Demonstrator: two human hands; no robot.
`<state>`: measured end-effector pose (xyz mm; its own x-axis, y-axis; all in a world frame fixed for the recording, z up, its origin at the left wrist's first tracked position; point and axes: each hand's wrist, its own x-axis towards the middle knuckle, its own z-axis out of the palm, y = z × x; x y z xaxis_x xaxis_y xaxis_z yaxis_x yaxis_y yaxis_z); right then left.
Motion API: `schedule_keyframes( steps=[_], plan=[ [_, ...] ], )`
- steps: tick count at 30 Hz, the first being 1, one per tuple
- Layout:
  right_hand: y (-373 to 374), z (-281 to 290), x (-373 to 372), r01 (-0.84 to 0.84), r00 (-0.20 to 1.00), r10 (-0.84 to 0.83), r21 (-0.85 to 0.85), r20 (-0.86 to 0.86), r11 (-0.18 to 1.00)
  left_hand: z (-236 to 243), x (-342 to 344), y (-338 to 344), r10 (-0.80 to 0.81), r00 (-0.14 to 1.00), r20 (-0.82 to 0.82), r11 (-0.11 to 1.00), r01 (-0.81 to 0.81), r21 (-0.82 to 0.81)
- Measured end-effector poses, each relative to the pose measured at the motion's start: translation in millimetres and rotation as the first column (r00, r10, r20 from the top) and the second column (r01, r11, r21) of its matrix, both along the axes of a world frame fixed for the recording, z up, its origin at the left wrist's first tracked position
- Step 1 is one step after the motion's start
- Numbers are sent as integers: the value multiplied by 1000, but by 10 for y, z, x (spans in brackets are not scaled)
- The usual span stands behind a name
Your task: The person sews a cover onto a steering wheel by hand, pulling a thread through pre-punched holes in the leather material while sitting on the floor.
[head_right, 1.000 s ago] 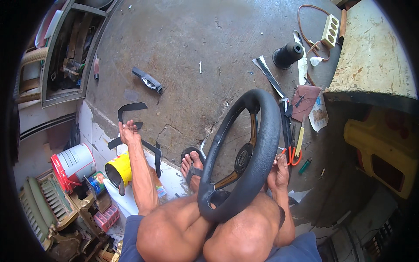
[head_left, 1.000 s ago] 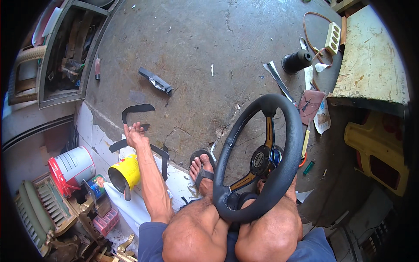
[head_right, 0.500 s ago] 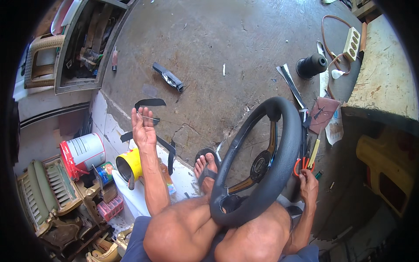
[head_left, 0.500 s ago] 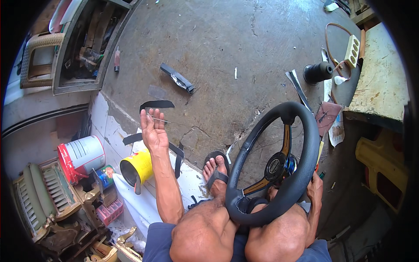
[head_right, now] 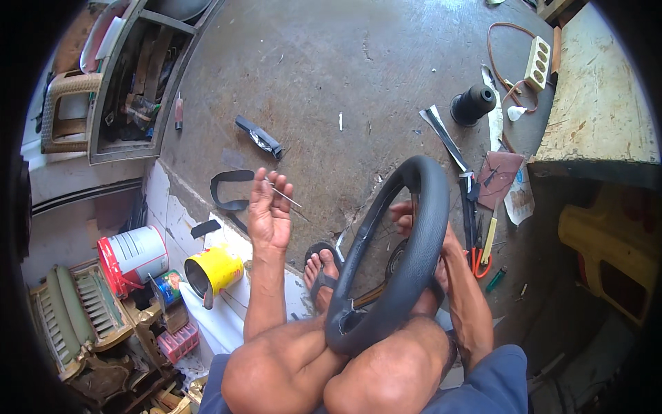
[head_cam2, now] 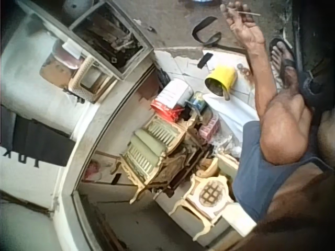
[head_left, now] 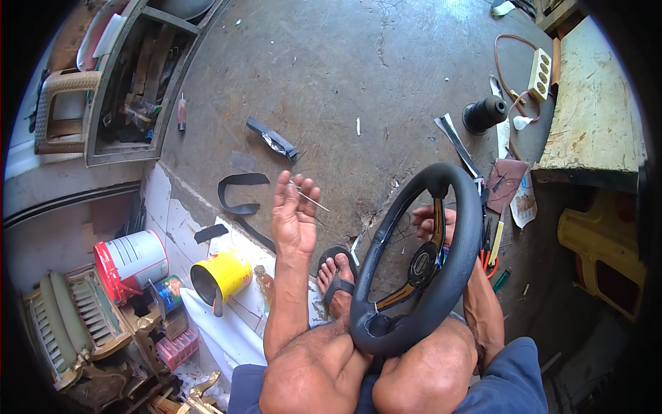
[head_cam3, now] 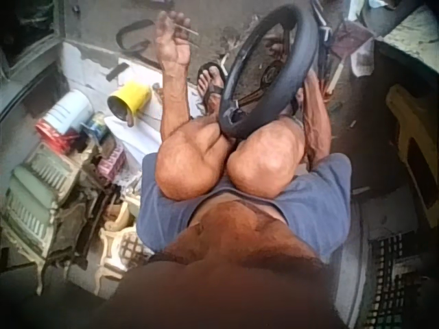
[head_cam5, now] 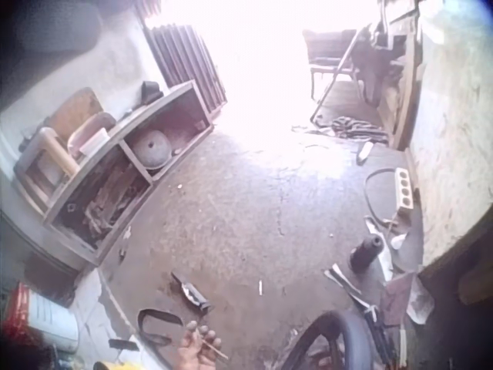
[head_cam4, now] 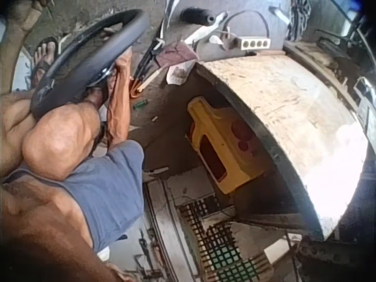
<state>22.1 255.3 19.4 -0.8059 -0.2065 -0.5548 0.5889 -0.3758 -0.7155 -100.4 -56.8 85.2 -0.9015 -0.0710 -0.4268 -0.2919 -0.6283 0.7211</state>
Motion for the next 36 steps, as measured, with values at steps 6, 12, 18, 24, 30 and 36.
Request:
schedule_keyframes(
  steps=[6,12,18,24,30,36],
  plan=[
    [-327,118,-545,-156,976,138,-97,-166,983,-219,180,586,-58,972,226,998,53,31],
    [-345,-215,-608,-273,940,254,-54,-230,961,-325,206,844,-8,974,226,999,19,-46],
    [-391,-87,-640,-286,939,298,94,-173,954,-352,332,923,-63,978,198,995,76,-59],
    [-400,-112,-577,-198,966,211,100,-149,975,-246,405,926,-237,966,106,871,259,-417],
    [-380,-109,-530,-219,968,228,88,-101,972,-149,422,670,-698,716,-9,-65,-76,-995],
    [-341,-70,-548,-299,942,324,216,-92,930,-91,432,670,-849,527,44,-133,-132,-982]
  ],
)
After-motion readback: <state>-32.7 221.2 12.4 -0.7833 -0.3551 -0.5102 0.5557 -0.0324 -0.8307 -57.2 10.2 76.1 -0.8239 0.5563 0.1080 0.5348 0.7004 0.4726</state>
